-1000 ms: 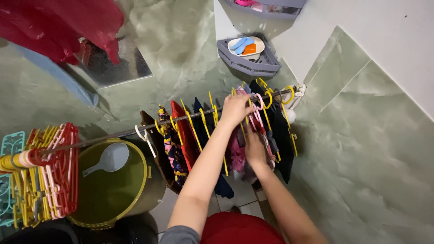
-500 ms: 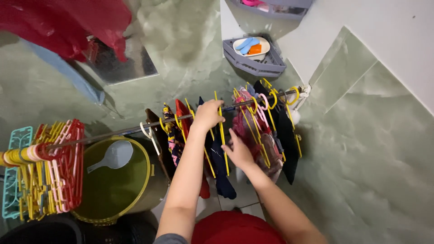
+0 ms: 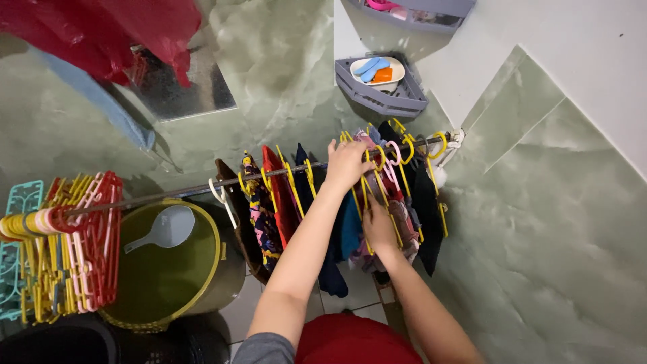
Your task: Hanging wet clothes from a laundry basket onto hangers and a drying rack.
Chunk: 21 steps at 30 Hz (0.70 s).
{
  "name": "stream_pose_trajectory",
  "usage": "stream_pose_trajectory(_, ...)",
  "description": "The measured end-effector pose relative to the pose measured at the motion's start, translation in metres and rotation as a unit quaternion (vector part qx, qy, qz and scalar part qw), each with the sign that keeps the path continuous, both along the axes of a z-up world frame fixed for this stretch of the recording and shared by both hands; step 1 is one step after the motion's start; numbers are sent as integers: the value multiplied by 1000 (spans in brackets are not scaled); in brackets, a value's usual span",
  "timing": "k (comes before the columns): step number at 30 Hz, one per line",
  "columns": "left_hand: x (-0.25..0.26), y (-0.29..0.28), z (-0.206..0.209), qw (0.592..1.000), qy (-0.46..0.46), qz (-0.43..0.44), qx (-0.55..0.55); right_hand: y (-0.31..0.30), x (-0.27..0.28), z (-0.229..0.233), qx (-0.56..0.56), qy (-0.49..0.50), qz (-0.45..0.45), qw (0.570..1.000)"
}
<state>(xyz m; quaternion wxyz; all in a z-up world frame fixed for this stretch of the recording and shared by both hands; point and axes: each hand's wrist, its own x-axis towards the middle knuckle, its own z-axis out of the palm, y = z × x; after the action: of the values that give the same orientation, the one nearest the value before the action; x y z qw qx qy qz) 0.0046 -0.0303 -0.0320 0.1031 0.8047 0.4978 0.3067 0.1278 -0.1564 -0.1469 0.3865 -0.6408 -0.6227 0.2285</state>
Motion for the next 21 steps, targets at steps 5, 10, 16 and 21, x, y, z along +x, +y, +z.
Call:
stream_pose_trajectory(5,-1,-2,2,1000,17,11,-6,-10,-11,19,-28,-64,-30,997)
stream_pose_trajectory(10,-39,-13,26,1000,0,11,22,-13,-41,39,161,-150,-24,975)
stream_pose_trajectory(16,-114,-22,29,984,118,97,-92,-9,-75,18,99,-77,59,990)
stream_pose_trajectory(21,-138,-23,6,995,49,44,-75,-15,-98,50,-185,13,88,979)
